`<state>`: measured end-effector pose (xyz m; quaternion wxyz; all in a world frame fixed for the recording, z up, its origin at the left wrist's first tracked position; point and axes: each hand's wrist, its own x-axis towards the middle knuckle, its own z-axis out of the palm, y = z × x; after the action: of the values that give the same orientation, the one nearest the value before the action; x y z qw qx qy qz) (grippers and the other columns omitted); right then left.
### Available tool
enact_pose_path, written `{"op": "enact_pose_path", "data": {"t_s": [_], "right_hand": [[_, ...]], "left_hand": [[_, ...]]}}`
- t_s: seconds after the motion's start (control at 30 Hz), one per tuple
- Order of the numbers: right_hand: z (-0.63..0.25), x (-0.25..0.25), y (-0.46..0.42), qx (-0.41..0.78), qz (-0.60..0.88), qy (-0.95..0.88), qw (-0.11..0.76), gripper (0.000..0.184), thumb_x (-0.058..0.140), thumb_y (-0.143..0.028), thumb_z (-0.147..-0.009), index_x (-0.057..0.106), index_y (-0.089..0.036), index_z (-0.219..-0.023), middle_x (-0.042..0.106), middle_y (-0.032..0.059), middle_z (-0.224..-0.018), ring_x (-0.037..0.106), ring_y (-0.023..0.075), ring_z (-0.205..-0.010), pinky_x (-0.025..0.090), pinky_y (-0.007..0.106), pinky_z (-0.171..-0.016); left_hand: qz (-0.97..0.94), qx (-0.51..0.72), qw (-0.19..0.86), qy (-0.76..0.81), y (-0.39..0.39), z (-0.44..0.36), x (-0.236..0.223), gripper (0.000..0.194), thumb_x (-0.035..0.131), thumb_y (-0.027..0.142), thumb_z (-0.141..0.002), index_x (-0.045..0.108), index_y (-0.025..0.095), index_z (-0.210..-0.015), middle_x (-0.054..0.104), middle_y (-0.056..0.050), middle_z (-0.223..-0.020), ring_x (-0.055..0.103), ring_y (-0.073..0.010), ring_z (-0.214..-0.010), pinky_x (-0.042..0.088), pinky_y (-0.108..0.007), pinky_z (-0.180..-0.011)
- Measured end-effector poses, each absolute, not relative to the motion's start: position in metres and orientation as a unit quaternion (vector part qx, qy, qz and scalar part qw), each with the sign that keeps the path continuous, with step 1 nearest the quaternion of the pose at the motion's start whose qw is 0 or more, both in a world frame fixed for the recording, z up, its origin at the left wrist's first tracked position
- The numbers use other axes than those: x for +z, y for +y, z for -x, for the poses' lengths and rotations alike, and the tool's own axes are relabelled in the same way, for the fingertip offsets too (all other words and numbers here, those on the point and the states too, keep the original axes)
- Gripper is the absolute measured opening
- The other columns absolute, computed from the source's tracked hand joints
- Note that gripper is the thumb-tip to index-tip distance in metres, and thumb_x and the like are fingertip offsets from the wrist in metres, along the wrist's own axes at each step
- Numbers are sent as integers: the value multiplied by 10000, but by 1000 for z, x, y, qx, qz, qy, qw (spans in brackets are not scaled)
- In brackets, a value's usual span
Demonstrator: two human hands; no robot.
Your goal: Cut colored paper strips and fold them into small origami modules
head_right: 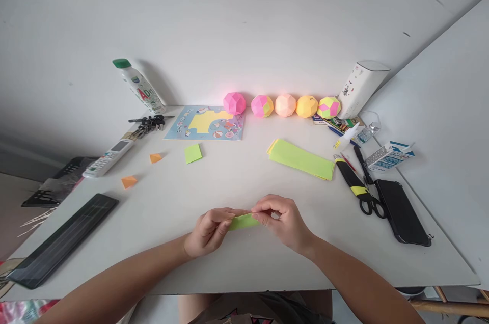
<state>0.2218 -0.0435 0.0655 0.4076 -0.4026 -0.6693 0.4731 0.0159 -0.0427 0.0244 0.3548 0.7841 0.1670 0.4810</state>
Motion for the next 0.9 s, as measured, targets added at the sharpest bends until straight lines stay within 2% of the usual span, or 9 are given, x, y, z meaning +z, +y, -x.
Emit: {"op": "enact_pose_path", "data": {"t_s": [0.23, 0.53, 0.63, 0.73, 0.9], "right_hand": [[-221, 64, -43, 432, 362, -709, 424, 64, 604, -182, -813, 660, -183, -781, 639, 49, -755, 596, 152, -688, 487, 269, -575], [-218, 62, -45, 244, 299, -782, 489, 156, 525, -59, -816, 610, -187, -842, 601, 62, -757, 562, 150, -651, 491, 280, -553], [-218, 61, -45, 253, 314, -789, 463, 132, 511, -79, -818, 589, -185, -828, 577, 52, -749, 533, 135, -622, 474, 268, -544], [-217, 61, -45, 301, 338, -788, 417, 98, 511, -108, -812, 564, -183, -776, 544, 29, -698, 488, 123, -585, 446, 254, -527], [-219, 61, -43, 378, 369, -769, 361, 82, 525, -165, -819, 561, -182, -748, 518, 6, -661, 467, 115, -579, 422, 236, -528]], "left_hand": [[-825, 474, 277, 139, -39, -13, 22, 230, 357, 109, -902, 352, 218, -1104, 608, -170, -1152, 622, -188, -979, 525, -326, -727], [-759, 502, 365, 198, -43, -15, 24, 208, 390, 68, -883, 460, 185, -1040, 596, -138, -1101, 594, -195, -1002, 514, -376, -800], [-733, 506, 397, 223, -44, -17, 26, 146, 381, 103, -897, 477, 182, -974, 604, -111, -993, 598, -180, -929, 507, -353, -759], [-708, 483, 448, 254, -44, -19, 27, 96, 373, 157, -912, 467, 174, -902, 603, -90, -870, 583, -149, -785, 486, -287, -646], [-682, 451, 498, 288, -43, -21, 26, 119, 382, 239, -919, 454, 170, -853, 562, -61, -795, 519, -119, -679, 428, -236, -558]]}}
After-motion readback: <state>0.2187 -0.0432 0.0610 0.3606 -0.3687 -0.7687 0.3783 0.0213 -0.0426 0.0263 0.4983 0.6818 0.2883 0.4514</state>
